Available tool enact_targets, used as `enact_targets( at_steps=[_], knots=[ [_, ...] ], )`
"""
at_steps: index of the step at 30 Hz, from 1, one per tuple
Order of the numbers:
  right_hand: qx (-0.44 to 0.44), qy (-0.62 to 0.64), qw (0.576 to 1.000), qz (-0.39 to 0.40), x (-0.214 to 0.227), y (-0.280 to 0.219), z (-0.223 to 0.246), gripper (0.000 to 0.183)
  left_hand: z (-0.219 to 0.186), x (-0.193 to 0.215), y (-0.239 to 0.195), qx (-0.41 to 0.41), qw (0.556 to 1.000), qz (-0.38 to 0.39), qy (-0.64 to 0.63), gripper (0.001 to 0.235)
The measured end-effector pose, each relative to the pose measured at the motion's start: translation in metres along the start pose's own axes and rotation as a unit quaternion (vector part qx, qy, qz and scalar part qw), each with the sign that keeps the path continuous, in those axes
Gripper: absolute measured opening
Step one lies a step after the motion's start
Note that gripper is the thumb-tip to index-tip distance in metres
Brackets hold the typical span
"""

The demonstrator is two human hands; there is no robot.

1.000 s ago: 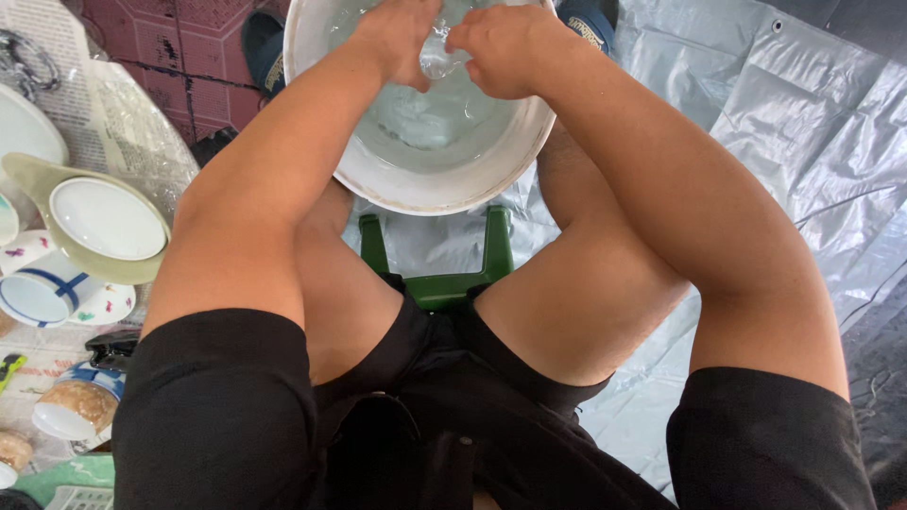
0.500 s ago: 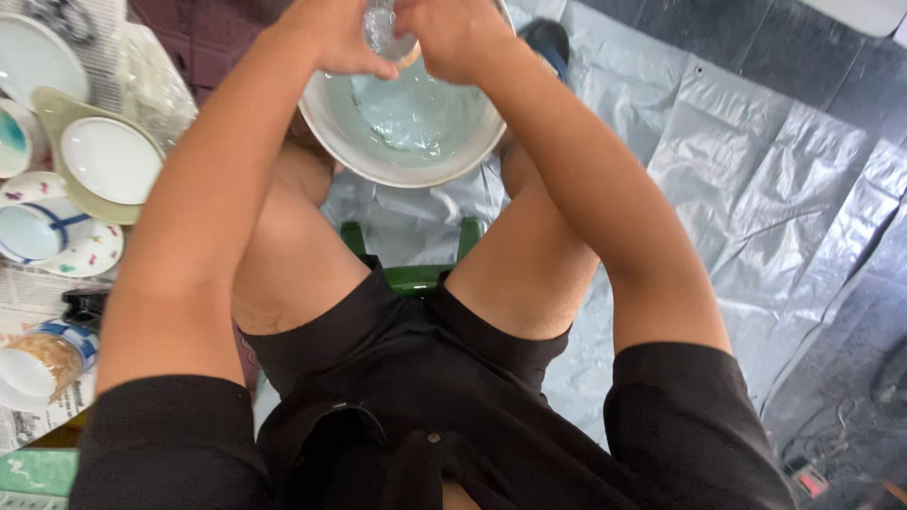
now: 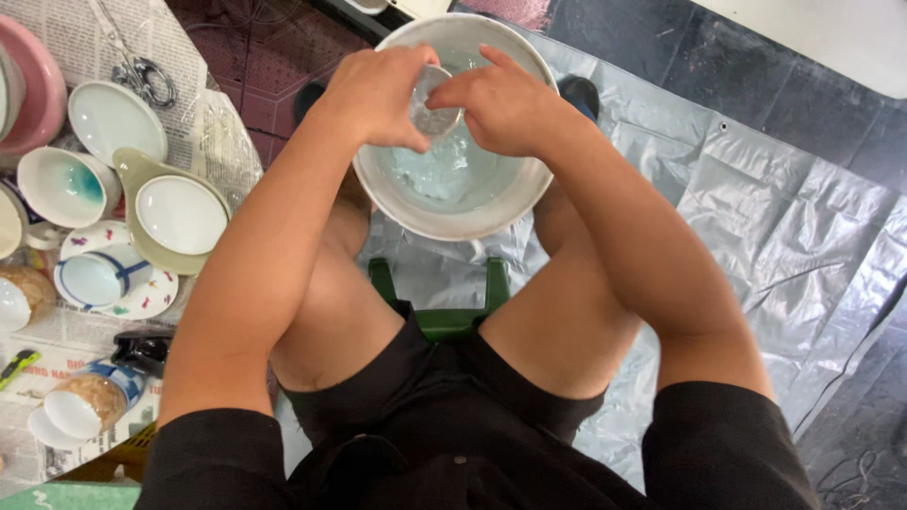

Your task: The person sits on a low stool and washes various ceramic dishes, including bowls and cups, in a white bucket of water. They scrub the items by hand, rinse them in the bucket, and place them on a nearby surface covered with newspaper.

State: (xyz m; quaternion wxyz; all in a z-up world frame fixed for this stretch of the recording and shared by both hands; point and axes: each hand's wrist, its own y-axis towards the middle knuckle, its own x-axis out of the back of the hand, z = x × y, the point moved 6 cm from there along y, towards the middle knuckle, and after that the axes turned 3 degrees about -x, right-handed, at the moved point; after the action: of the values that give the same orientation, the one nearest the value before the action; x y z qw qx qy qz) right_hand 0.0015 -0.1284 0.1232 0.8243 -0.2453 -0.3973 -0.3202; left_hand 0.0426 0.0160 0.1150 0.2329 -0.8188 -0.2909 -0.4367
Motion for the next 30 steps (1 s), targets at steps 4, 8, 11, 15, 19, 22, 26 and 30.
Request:
enact_targets(
  at_steps=[4,8,11,15,19,22,26,30],
  knots=[
    [0.03,-0.028,0.999,-0.015,-0.005,0.006,-0.001,0.064,0.008,-0.004,-0.002,0.037,0.998,0.056,-0.002,0.094],
    [0.042,-0.068,0.997,-0.001,-0.018,0.008,0.011,0.06,-0.001,0.002,0.003,-0.018,1.0,0.009,-0.005,0.091],
    [0.032,-0.103,0.993,0.039,-0.021,0.011,0.019,0.054,-0.005,-0.003,0.007,0.018,0.999,0.029,0.0,0.088],
    [-0.008,-0.091,0.989,0.12,-0.021,0.012,0.025,0.045,-0.004,-0.007,0.008,0.021,0.999,0.024,-0.006,0.093],
    [-0.116,-0.133,0.955,0.239,-0.03,0.003,0.008,0.048,-0.002,-0.015,0.007,0.006,1.0,0.024,-0.01,0.094],
    [-0.073,-0.186,0.969,0.143,-0.039,0.001,-0.001,0.05,0.0,-0.022,0.01,0.025,0.999,0.047,-0.007,0.097],
    [0.032,-0.117,0.992,0.016,-0.048,0.002,-0.001,0.063,0.002,-0.022,0.011,0.028,0.998,0.053,-0.015,0.096],
    [-0.092,-0.12,0.962,0.226,-0.056,-0.003,-0.01,0.061,0.002,-0.03,0.009,0.022,0.998,0.061,-0.017,0.097]
  ],
)
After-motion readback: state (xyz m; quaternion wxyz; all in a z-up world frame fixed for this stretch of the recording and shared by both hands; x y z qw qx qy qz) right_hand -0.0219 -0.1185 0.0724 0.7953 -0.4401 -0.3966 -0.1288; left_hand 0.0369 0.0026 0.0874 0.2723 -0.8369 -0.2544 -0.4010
